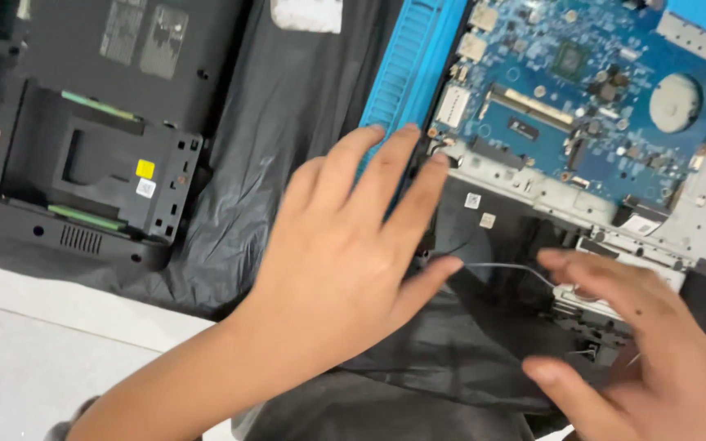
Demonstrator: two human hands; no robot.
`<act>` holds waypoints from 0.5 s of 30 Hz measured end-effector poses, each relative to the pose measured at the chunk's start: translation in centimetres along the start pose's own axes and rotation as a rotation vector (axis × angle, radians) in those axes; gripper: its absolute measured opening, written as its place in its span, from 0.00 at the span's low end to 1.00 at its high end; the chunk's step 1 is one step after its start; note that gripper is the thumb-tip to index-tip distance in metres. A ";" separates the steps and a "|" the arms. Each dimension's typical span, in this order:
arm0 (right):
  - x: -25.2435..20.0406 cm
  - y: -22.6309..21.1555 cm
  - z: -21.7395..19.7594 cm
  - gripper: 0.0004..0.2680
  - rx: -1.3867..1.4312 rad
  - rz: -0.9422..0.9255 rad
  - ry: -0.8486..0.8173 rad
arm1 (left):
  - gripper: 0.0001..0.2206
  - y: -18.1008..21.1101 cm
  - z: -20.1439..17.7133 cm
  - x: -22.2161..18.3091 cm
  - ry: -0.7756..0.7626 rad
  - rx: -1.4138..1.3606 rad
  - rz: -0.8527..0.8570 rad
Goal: The person disassembles a laptop on a workbench. They lift off the bottom cover, remove the optical drive and set it aside, then use a screwdriver to unscrew and detach the cooling fan and heatsink from the motherboard, and pry at internal components while handling the motherboard and chassis parts.
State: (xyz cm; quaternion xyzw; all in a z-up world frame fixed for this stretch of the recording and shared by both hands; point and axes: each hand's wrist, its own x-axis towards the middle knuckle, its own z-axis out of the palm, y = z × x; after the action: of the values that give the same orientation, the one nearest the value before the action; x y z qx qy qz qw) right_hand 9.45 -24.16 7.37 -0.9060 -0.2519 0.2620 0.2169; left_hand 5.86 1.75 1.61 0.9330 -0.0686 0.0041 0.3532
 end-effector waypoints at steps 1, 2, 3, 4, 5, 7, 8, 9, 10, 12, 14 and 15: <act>0.5 -0.6 0.1 0.23 0.077 0.043 0.114 | 0.31 0.0 0.6 0.4 -0.017 0.003 0.017; 1.0 -1.1 0.3 0.25 0.155 0.086 0.227 | 0.33 0.0 1.2 0.7 -0.034 0.007 0.034; 1.7 -1.6 0.4 0.25 0.157 0.088 0.231 | 0.33 -0.2 1.6 0.8 -0.036 0.008 0.038; 2.4 -2.0 0.5 0.25 0.035 0.040 0.250 | 0.34 -0.3 2.1 0.9 -0.036 0.041 0.027; 3.1 -2.4 0.6 0.25 -0.088 -0.008 0.265 | 0.35 -0.5 2.6 0.9 -0.036 0.072 0.013; 4.2 -2.9 1.0 0.22 -0.236 0.060 0.237 | 0.35 -0.6 2.9 0.7 -0.039 0.017 -0.006; 4.7 -3.2 1.2 0.20 -0.385 0.126 0.207 | 0.35 -0.7 3.0 0.5 -0.041 -0.036 -0.026; 5.2 -3.4 1.3 0.20 -0.378 0.132 0.207 | 0.35 -0.9 3.0 0.5 -0.050 -0.034 -0.024; 5.7 -3.6 1.3 0.20 -0.375 0.119 0.194 | 0.37 -1.0 2.9 0.5 -0.048 -0.060 -0.042; 6.5 -3.5 1.4 0.20 -0.370 0.105 0.181 | 0.39 -1.4 2.8 0.4 -0.047 -0.085 -0.061; 6.9 -3.1 0.9 0.21 -0.389 -0.030 0.100 | 0.40 -1.4 2.8 0.2 -0.050 -0.126 -0.048; 7.2 -2.9 1.3 0.21 -0.396 -0.025 0.105 | 0.40 -1.5 2.8 0.2 -0.048 -0.130 -0.040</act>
State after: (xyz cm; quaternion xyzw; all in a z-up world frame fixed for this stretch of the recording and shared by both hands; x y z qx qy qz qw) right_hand 13.02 -17.51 5.27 -0.9402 -0.2978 0.1572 0.0505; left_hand 6.13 0.96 -1.46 0.9091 -0.0586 -0.0297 0.4113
